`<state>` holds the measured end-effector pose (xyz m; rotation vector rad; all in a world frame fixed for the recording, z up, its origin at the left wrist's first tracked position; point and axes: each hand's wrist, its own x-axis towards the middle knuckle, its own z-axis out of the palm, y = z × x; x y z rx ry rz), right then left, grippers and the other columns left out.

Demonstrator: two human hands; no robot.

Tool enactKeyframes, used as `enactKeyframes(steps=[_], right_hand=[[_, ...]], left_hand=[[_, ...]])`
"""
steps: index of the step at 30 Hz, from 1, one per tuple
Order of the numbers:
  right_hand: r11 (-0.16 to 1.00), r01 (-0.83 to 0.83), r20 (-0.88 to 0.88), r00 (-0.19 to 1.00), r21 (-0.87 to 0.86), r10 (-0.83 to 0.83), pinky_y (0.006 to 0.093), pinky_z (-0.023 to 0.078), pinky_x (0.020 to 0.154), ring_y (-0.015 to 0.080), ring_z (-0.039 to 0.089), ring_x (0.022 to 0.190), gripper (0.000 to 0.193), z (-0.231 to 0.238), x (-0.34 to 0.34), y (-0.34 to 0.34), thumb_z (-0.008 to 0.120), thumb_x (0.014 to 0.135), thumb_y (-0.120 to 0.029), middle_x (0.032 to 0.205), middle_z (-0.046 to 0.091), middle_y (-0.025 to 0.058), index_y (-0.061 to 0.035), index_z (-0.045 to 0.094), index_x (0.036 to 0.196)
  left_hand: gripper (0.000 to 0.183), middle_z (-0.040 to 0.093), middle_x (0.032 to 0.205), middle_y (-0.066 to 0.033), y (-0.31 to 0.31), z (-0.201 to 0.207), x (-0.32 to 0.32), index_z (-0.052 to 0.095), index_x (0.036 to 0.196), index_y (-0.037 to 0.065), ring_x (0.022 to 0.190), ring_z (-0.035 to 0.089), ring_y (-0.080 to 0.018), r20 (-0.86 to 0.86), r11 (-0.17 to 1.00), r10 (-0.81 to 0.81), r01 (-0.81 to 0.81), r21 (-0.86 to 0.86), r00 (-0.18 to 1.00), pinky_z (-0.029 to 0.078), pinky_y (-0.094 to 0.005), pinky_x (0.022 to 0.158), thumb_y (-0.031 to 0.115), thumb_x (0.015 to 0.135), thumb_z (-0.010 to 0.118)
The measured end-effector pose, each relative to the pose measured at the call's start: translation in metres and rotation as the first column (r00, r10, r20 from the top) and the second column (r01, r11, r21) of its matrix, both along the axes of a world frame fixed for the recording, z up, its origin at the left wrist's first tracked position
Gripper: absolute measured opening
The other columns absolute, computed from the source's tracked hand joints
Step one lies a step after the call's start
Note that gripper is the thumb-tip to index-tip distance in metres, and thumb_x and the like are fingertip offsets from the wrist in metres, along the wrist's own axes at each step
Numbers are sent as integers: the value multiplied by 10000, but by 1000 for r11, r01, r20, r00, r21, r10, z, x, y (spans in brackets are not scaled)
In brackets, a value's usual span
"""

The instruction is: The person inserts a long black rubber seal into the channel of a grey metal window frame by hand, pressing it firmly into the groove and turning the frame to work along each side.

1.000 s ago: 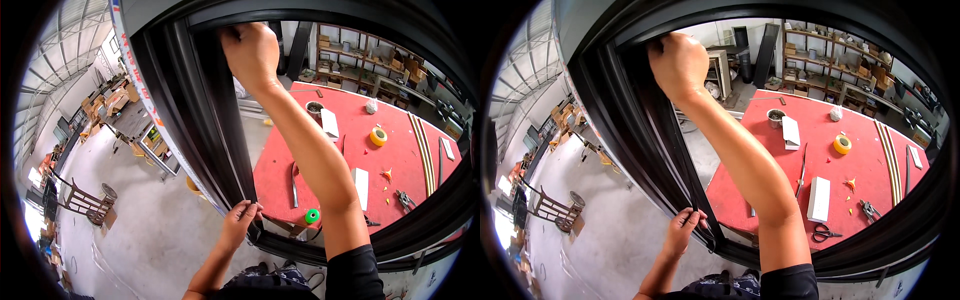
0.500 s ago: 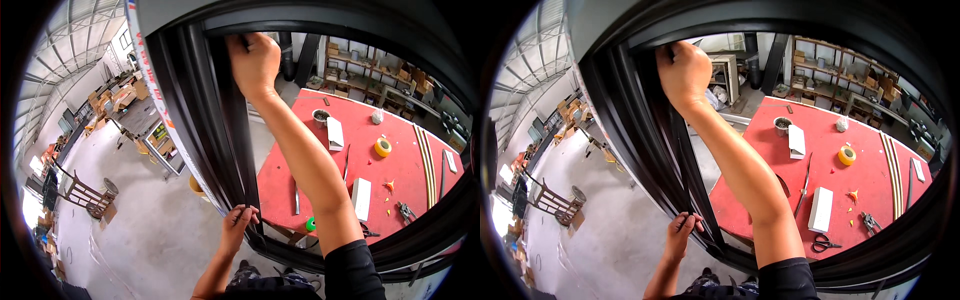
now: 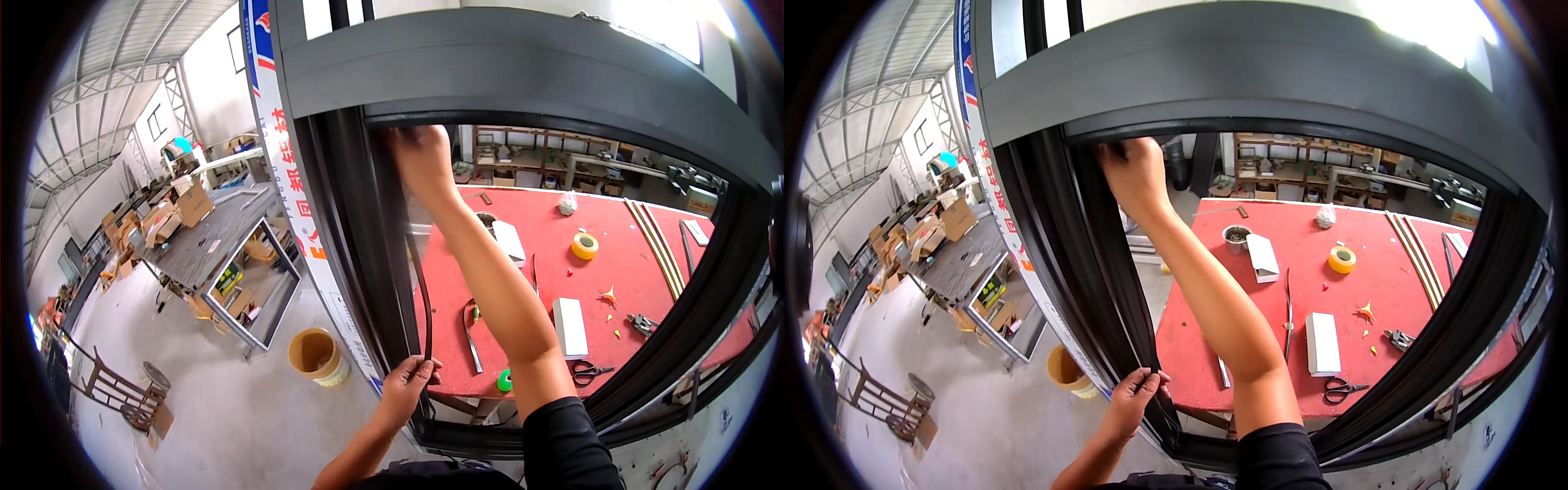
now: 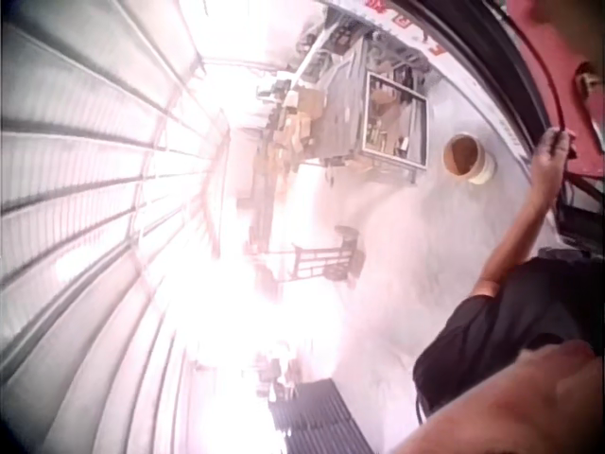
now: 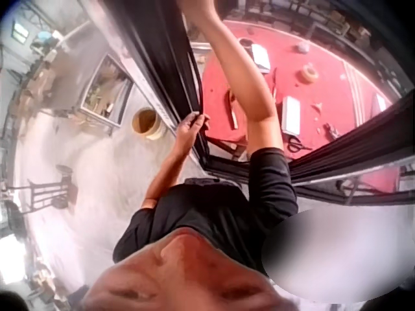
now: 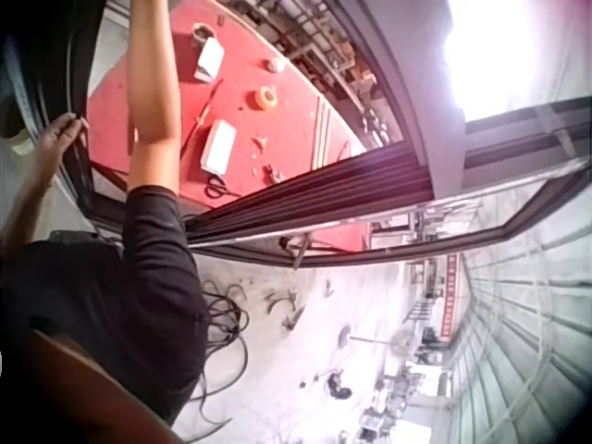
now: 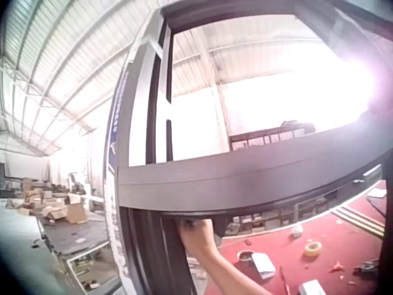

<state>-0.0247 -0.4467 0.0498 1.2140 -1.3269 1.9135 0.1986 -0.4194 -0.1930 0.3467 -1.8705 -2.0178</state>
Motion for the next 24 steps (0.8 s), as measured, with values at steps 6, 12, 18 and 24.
enactKeyframes(steps=[6,12,18,24], right_hand=[[968,213,-100,975,136,-200,447,482,626,441,604,745,179,-9,-1,3,657,839,-176,771,632,230,0,686,824],[968,115,-91,991,222,-97,467,480,631,425,617,747,260,-19,7,24,627,903,-284,767,632,216,-34,670,848],[957,229,-75,973,180,-219,505,485,627,419,618,718,369,-25,18,18,586,920,-343,698,623,195,-34,615,720],[934,192,-81,981,300,-176,455,540,660,363,670,710,386,-33,23,26,590,898,-351,709,662,182,-19,667,718]], left_hand=[[235,649,873,-56,4,-32,-20,612,1032,5,852,618,-127,-125,982,86,-63,175,988,484,-269,832,211,1028,498],[246,646,972,-120,14,-58,-24,560,1089,-24,918,635,-211,-151,991,104,-89,103,983,503,-338,868,195,1039,460],[273,666,989,-112,14,-82,-17,579,1098,-22,929,626,-168,-5,998,63,-63,31,998,483,-305,890,206,1049,437],[321,671,1016,-126,12,-79,-10,571,1118,-14,940,642,-192,83,989,131,-125,-80,988,501,-325,893,259,1056,414]])
